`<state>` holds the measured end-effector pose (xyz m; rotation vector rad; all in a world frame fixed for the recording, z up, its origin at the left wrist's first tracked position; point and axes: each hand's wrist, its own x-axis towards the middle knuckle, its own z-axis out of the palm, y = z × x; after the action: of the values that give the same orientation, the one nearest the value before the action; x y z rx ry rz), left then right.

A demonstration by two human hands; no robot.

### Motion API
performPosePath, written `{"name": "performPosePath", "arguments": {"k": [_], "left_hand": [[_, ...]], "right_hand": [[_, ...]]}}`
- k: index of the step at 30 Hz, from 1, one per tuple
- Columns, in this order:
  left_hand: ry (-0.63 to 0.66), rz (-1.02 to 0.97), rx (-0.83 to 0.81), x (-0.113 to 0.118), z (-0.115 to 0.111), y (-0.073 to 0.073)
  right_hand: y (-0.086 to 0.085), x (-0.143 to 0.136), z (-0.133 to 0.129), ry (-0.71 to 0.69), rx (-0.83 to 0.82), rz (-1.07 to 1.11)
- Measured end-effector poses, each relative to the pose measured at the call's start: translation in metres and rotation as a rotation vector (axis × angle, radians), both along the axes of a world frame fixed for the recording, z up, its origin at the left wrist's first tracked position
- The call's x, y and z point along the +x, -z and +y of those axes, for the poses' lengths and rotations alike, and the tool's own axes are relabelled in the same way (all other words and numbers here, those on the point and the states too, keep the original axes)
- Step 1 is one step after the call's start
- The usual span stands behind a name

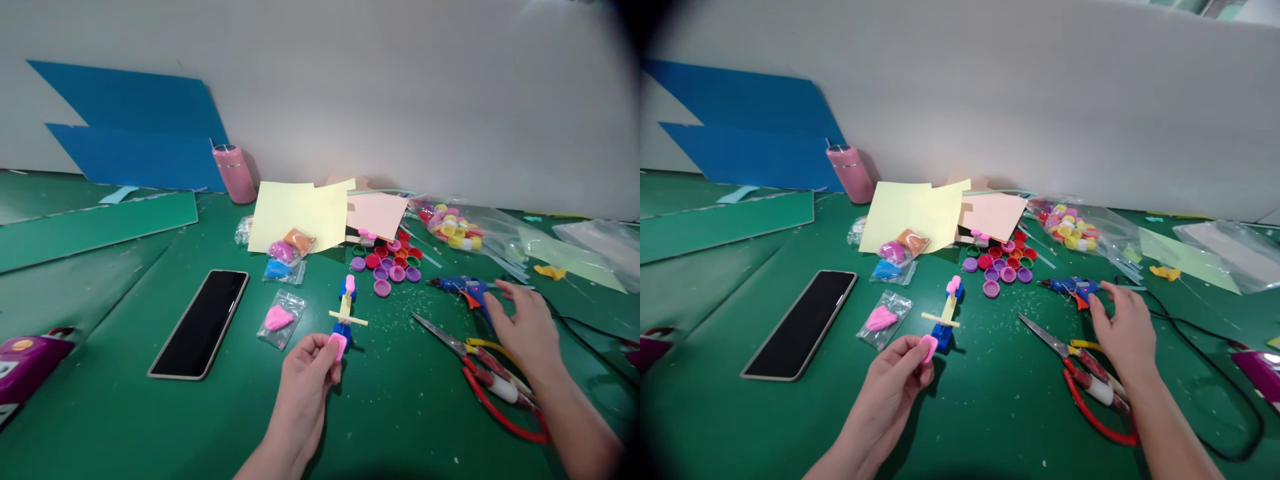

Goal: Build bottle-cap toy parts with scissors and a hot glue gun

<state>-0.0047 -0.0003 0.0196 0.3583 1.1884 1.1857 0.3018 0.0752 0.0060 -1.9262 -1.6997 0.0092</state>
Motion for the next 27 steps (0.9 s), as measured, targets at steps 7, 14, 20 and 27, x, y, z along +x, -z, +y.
{"name": "performPosePath", "arguments": {"k": [7,14,20,27], "left_hand": [[-0.022,0.127,0.002,0.004,0.002,-0.002],[-0.065,0.197,0.02,0.002,0.006,0.0],[-0.034,0.187,0.06,0.0,0.007,0.009],[-0.019,0.189,0.054,-0.004,0.009,0.01]], "right_hand": [[-0.007,-0.116,-0.019,-0.615,-0.174,0.275],[0.002,-0.162,-0.011,-0.876,-0.292,0.399],[0.005,-0.166,-0.009,-0.915,-0.348,0.433],[0.008,-0.171,-0.018,-0.824,-0.332,0.479]]}}
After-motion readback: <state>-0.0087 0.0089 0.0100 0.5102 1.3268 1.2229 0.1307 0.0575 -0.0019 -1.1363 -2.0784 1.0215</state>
